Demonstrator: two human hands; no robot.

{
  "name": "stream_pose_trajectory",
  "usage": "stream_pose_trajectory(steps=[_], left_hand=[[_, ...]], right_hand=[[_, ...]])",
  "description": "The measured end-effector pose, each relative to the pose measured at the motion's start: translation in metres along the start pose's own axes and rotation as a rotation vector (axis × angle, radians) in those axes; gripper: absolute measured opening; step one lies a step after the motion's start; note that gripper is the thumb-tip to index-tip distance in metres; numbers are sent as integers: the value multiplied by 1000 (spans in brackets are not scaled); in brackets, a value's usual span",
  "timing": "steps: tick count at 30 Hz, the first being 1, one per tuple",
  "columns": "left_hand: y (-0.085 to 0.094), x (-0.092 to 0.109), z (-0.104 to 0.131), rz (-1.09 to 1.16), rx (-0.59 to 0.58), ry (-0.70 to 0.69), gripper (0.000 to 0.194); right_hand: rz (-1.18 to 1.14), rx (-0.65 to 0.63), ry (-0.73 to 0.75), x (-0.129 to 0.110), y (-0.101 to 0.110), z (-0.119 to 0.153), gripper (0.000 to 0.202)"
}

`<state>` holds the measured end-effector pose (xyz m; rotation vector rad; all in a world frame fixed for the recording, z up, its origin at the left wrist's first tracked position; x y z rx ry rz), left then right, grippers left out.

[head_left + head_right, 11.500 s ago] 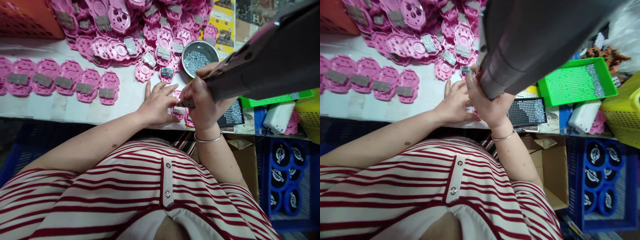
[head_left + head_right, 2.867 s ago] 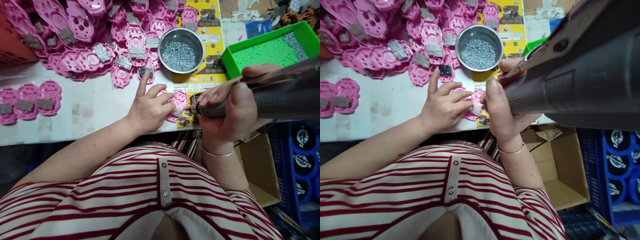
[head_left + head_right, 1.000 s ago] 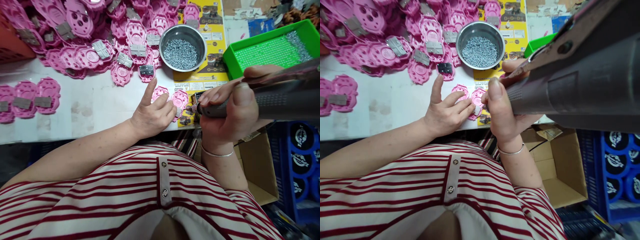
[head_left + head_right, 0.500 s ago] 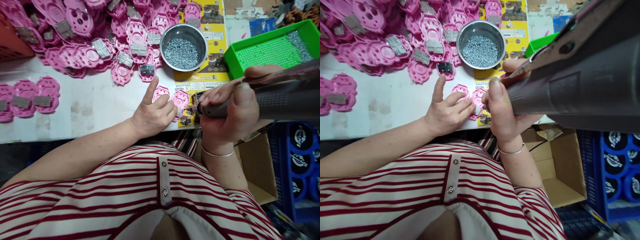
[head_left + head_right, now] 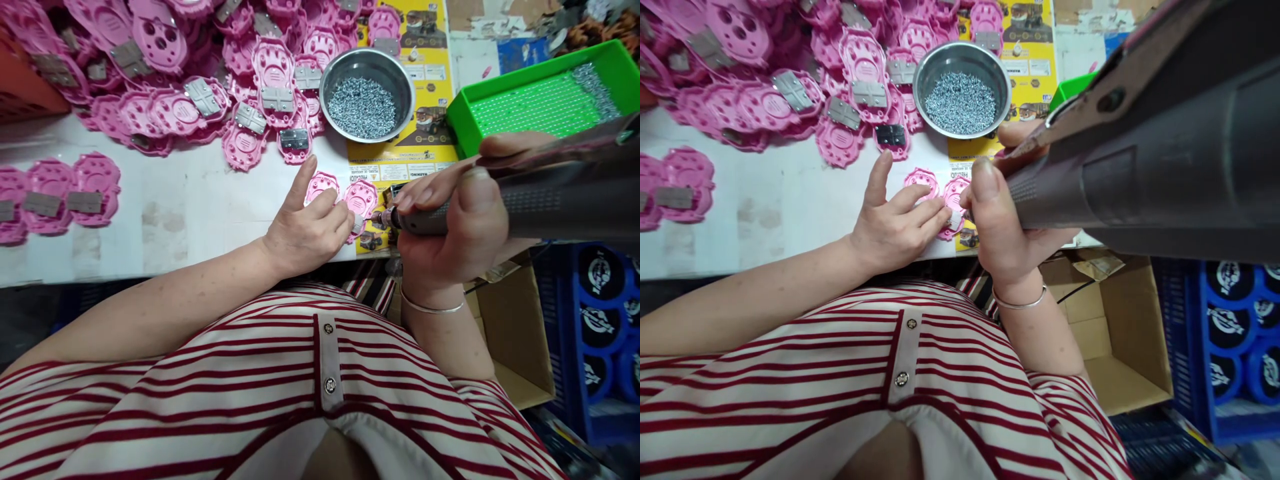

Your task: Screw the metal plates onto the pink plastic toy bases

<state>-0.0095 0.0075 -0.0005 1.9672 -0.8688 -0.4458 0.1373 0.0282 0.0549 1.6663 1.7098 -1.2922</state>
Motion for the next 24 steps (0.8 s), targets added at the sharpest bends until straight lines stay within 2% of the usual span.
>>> stream_pose_trajectory(steps=[3, 8, 13, 18, 24], left_hand=[[0, 0, 0, -24, -21, -24, 32], [0, -1, -1, -91, 9, -61, 30], [0, -1, -2, 61, -62, 5, 32], [0, -1, -3, 226, -81, 95, 32], [2, 0, -6, 195, -79, 90, 34]], right_hand=[[34, -10, -5, 1, 1, 1, 22], [40, -43, -43, 1, 1, 1, 22], [-16, -12, -25, 2, -2, -1, 22], [-43, -44, -42, 4, -3, -2, 20], [26, -72, 59, 8, -5, -2, 17]])
Point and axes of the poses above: each hand's wrist, its own z-axis away from the middle knuckle, its own y-axis out of the back of the hand, x = y × z, the point moved 1 cm from there along -z, towards the middle knuckle, and after that the axes turned 5 degrees about -y, right-handed, at the moved point
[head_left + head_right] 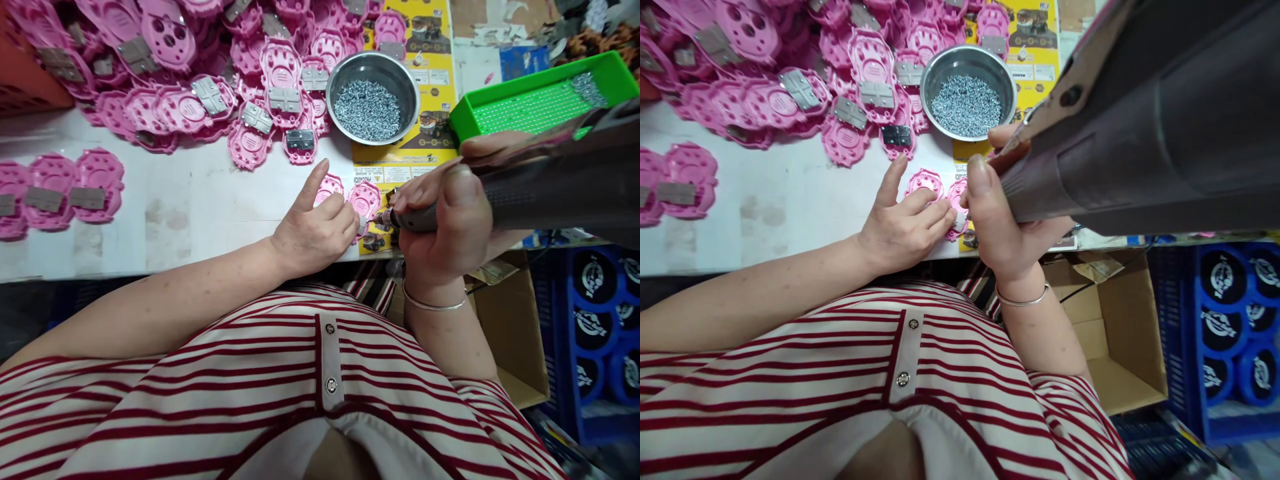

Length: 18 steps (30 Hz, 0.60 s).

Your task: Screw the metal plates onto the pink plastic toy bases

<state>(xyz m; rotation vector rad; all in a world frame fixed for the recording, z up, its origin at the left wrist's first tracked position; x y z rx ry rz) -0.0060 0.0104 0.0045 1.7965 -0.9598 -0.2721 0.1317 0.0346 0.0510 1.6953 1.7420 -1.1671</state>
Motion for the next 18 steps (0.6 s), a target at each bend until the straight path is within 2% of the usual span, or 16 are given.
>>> stream_pose_trajectory(steps=[2, 8, 12, 15, 18], left_hand=[[0, 1, 0, 3, 16, -4, 34], [-2, 1, 0, 4, -2, 1, 37], [-2, 0, 1, -67, 11, -26, 38], [-1, -4, 2, -33, 39, -3, 33], [1, -7, 5, 32, 77, 34, 24]], right_hand=[[21, -27, 2, 1, 0, -1, 17], [166, -56, -195, 9, 7, 0, 21], [71, -92, -82, 7, 6, -3, 24], [23, -59, -43, -4, 1, -7, 28], [14, -94, -8, -19, -4, -8, 16]])
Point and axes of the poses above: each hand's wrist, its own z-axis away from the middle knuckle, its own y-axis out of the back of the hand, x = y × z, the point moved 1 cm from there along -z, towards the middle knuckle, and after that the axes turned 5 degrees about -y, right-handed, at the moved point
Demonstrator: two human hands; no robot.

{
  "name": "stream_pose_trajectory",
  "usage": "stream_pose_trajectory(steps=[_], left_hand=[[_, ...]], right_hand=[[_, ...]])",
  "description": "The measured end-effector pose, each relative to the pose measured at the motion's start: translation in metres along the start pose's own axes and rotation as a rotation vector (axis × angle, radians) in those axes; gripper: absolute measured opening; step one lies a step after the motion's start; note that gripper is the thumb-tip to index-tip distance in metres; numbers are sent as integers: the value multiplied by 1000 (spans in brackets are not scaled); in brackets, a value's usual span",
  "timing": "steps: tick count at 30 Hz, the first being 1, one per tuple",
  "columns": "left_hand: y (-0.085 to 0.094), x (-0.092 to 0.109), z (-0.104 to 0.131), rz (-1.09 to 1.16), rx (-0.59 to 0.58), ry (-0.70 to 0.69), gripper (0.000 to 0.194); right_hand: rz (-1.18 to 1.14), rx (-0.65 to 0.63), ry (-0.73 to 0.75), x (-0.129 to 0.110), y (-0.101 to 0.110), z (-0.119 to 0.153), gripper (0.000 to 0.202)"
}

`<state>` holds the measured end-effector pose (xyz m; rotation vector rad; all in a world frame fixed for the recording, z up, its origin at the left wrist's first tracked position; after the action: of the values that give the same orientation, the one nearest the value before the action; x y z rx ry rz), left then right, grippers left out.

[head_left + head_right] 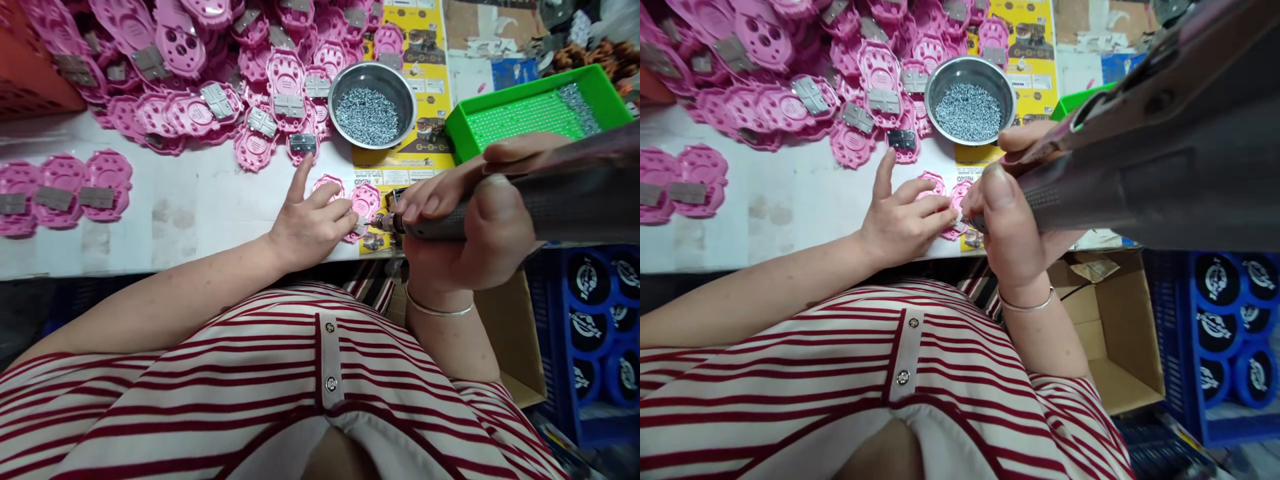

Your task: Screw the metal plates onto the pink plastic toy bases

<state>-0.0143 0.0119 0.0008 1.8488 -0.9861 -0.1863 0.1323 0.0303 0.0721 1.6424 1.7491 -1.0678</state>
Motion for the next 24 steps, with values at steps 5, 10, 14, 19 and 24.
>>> stream_pose_trajectory(steps=[5, 10, 14, 19, 24], left_hand=[[4, 0, 2, 21, 70, 27, 13], [5, 3, 2, 29, 49, 20, 13], [4, 2, 2, 73, 42, 50, 15], [3, 3, 2, 113, 42, 66, 16], [7, 6, 2, 103, 38, 49, 13]], right_hand=[[48, -84, 69, -20, -1, 2, 14], [101, -110, 78, -25, 0, 3, 13], [166, -124, 102, -28, 0, 3, 13], [204, -124, 93, -34, -2, 4, 15], [150, -137, 56, -35, -4, 2, 15]])
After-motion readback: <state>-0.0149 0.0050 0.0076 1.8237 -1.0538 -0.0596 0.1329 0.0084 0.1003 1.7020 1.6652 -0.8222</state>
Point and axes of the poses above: each hand's wrist, its own z-axis away from the middle knuckle, its own y-axis out of the back of the hand, x = y × z, the point moved 1 cm from there along -z, towards the middle knuckle, and after that the axes turned 5 degrees about -y, right-handed, at the moved point
